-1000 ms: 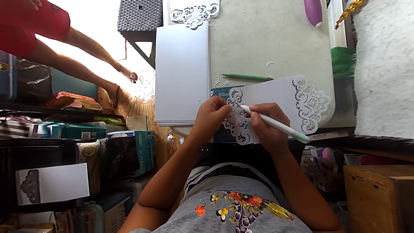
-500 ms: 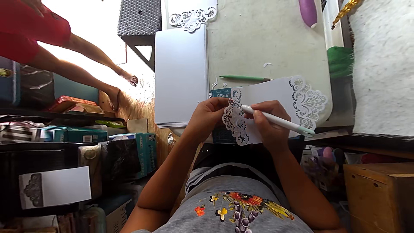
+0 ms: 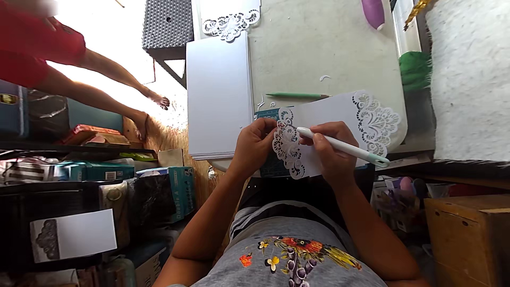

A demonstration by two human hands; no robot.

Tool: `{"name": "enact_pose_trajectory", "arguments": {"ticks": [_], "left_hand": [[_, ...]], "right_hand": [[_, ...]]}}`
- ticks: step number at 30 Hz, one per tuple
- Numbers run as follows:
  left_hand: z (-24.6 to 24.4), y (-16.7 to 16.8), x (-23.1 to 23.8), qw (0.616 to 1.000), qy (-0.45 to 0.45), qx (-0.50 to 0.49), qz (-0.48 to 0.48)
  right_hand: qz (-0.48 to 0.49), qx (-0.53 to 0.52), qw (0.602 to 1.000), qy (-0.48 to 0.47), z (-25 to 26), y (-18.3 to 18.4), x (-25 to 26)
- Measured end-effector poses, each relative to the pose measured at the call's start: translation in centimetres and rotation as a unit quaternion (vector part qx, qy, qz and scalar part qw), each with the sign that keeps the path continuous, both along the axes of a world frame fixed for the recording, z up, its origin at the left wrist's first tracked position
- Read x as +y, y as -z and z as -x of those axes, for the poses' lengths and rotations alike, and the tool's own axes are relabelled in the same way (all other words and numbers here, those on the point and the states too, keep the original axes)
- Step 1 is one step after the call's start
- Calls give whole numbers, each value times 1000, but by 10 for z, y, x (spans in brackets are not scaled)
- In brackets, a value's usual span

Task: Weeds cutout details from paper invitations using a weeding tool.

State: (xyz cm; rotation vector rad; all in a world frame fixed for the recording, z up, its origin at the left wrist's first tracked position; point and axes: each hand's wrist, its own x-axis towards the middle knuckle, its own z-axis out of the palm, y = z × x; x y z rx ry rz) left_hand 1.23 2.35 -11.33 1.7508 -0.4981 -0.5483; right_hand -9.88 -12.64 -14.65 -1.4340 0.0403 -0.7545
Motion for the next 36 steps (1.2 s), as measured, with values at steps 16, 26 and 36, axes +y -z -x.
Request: {"name": "enact_pose_trajectory", "arguments": {"ticks": [16, 26, 36], "left_hand": [[-5, -6, 3, 998, 21, -11, -60], [-7, -7, 3, 998, 28, 29, -43], [-10, -4, 7, 998, 50, 33, 11]], "right_hand": [[1, -4, 1000, -3, 0, 1, 1], [-2, -3, 1000, -1, -1, 0, 1], [-7, -2, 1000, -4, -1, 0, 1]]}}
